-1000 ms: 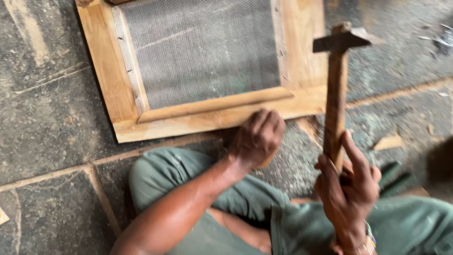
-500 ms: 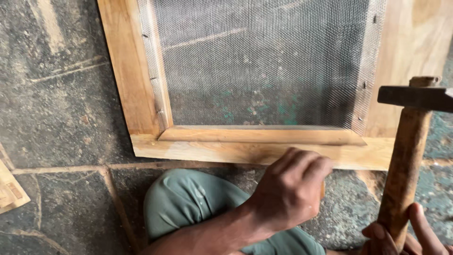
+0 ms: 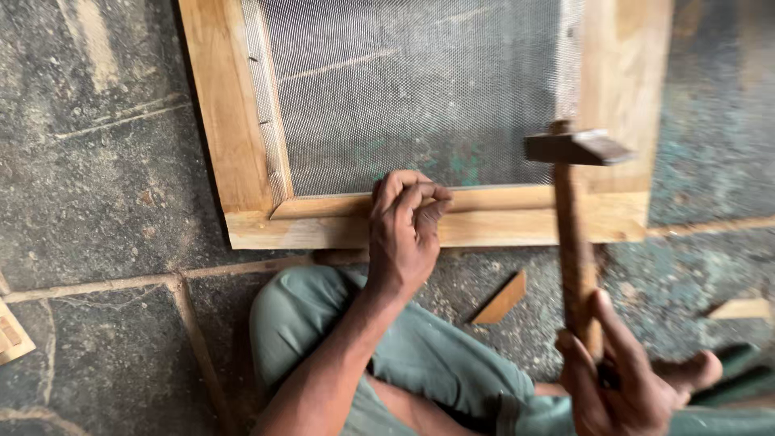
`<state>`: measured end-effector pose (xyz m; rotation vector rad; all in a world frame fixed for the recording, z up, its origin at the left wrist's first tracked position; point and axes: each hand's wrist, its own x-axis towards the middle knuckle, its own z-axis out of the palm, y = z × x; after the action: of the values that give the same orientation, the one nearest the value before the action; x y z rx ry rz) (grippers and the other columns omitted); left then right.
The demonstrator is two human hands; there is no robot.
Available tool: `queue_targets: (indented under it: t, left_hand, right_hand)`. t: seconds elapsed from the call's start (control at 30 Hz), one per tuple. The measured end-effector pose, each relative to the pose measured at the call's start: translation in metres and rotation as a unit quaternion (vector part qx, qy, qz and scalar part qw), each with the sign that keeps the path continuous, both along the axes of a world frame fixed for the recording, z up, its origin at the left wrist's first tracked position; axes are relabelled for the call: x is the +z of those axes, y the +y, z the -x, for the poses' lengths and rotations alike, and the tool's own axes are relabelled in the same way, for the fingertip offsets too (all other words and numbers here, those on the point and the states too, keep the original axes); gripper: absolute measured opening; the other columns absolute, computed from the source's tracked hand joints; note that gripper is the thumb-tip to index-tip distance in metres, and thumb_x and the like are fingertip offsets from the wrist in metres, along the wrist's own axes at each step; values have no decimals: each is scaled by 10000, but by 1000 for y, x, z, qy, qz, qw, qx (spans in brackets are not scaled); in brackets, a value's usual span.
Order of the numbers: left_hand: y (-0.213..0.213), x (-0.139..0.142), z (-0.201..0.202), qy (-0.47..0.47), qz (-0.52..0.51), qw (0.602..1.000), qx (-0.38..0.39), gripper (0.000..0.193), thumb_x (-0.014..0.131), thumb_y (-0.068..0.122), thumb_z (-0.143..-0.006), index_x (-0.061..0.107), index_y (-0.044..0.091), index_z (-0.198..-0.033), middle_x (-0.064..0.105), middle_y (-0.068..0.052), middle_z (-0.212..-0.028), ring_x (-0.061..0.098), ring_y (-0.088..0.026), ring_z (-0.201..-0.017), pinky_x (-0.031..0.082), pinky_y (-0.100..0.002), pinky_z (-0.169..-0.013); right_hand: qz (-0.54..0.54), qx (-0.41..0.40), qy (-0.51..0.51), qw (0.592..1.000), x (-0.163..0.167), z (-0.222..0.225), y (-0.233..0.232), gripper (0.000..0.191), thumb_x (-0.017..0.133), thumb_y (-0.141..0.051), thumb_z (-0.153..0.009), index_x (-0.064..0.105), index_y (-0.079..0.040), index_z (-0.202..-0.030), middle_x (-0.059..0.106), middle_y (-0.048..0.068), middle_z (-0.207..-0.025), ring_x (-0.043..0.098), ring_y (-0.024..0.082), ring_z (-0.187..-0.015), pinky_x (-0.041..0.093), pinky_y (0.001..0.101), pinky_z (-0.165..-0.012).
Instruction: The person sits on the floor and assembles a wooden frame with a metal mesh screen. They use a hammer to drive nails into the frame to secure the mesh and a thin wooden strip along the edge.
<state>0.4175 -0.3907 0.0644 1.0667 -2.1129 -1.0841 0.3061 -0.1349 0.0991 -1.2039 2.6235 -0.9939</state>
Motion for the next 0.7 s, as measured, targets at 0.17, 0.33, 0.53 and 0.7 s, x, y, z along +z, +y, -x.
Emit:
queue_targets:
  t: [0.17, 0.33, 0.53, 0.7]
  left_hand:
    - [3, -9, -2, 32, 48, 998, -6, 41, 687, 64, -946, 656, 45, -965, 583, -77, -1014, 573, -280, -1029, 473, -409, -919]
    - [6, -14, -3, 56, 115, 992, -7, 61, 696, 66, -941, 637, 57, -954, 568, -74, -985, 558, -277, -982, 454, -424, -906]
    - [9, -22, -4, 66, 104, 992, 5, 46, 676, 35, -929, 635, 55, -927, 571, -77, -974, 549, -281, -988, 469, -426, -903]
    - [10, -38, -3, 42, 133, 990, 4, 62, 647, -2, -911, 622, 54, -904, 551, -77, -952, 540, -262, -979, 461, -420, -903]
  right_hand:
    - [-39, 12, -13, 999, 25, -19, -4, 502, 798, -76, -869, 655, -13, -1346, 768, 107, -976, 604, 149, -889, 225, 471, -1060]
    - [-29, 31, -129, 991, 38, -31, -2, 577, 772, -61, -884, 601, -75, -1434, 692, 68, -683, 485, 83, -434, 400, 249, -465]
    - [-57, 29, -143, 988, 45, -50, -1, 544, 731, -106, -900, 603, -101, -1429, 791, 113, -805, 579, 102, -440, 487, 289, -454]
    - [-10, 105, -69, 992, 51, -58, -8, 515, 685, -80, -938, 568, -73, -1440, 754, 212, -1094, 754, 227, -792, 591, 329, -635]
